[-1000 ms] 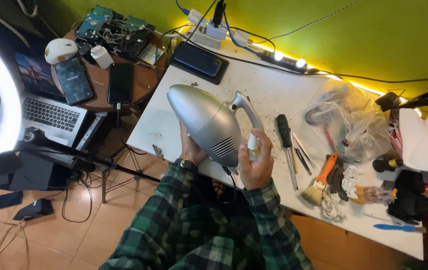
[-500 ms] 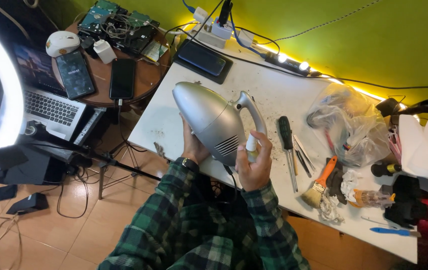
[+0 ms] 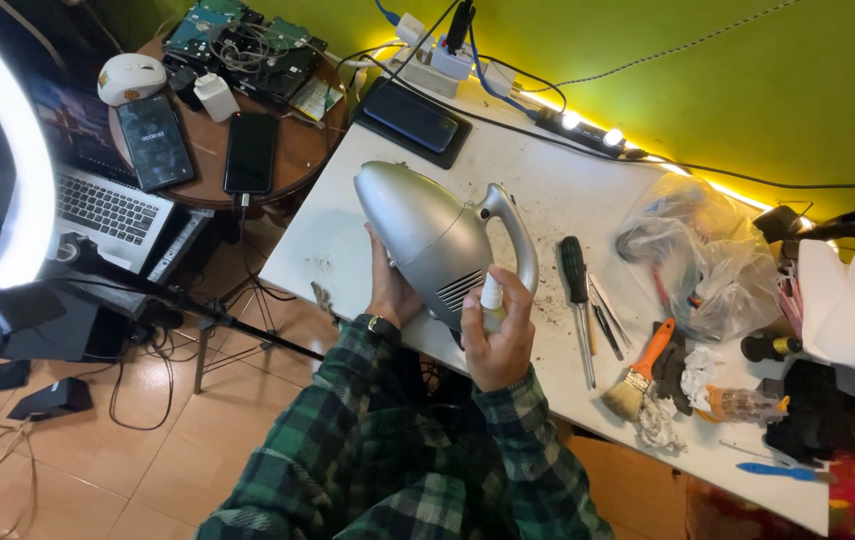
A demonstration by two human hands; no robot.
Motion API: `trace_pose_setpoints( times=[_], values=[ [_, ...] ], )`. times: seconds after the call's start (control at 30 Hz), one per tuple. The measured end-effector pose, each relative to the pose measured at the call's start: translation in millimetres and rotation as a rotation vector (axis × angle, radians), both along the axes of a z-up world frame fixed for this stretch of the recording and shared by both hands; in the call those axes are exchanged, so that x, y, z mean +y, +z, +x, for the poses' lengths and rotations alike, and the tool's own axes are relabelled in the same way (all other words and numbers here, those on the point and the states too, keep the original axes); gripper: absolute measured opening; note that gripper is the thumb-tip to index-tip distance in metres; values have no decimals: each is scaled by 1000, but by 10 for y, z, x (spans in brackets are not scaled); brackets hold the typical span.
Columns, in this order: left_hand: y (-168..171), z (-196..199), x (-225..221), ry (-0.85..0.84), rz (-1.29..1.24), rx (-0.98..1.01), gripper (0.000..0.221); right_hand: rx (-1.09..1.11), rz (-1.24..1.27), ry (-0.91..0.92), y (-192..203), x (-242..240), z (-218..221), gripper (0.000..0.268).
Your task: Disassembling, cleaning, and reassembling a handheld vacuum cleaner at a workbench using a cloth and cleaning solution.
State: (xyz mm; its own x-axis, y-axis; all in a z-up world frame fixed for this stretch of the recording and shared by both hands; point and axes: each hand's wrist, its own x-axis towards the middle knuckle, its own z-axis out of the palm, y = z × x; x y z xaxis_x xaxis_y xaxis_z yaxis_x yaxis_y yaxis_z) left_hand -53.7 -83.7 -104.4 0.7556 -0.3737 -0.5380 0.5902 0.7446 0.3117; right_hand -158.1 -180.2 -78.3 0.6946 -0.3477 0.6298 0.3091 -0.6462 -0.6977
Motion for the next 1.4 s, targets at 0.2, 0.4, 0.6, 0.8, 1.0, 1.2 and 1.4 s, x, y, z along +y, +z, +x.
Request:
trace_pose_setpoints(
  times=[0.2,0.4,0.6,0.8,1.0,1.2,1.4],
  values=[
    [108,-52,22,-12,-5,-9,108,-27,-13,30,52,39,49,37],
    [4,7,39,-22,-18,-16,114,-34,-4,53,98,104,73,41],
    [214,-38,81,-27,-23,-3,116,-52,41,105,60,127,168,37],
    [467,-94,116,-10,-33,11,119,0,540,414,284,252,160,46],
    [-57,43,46,-38,-21,-34,112,18,721,429,171,7,131,48],
    [142,-14,64,-23,-21,-32,111,30,554,349,66,-105,46,43],
    [-225,89,68,-23,-18,-42,106,-7,361,352,40,-93,195,44]
  ],
)
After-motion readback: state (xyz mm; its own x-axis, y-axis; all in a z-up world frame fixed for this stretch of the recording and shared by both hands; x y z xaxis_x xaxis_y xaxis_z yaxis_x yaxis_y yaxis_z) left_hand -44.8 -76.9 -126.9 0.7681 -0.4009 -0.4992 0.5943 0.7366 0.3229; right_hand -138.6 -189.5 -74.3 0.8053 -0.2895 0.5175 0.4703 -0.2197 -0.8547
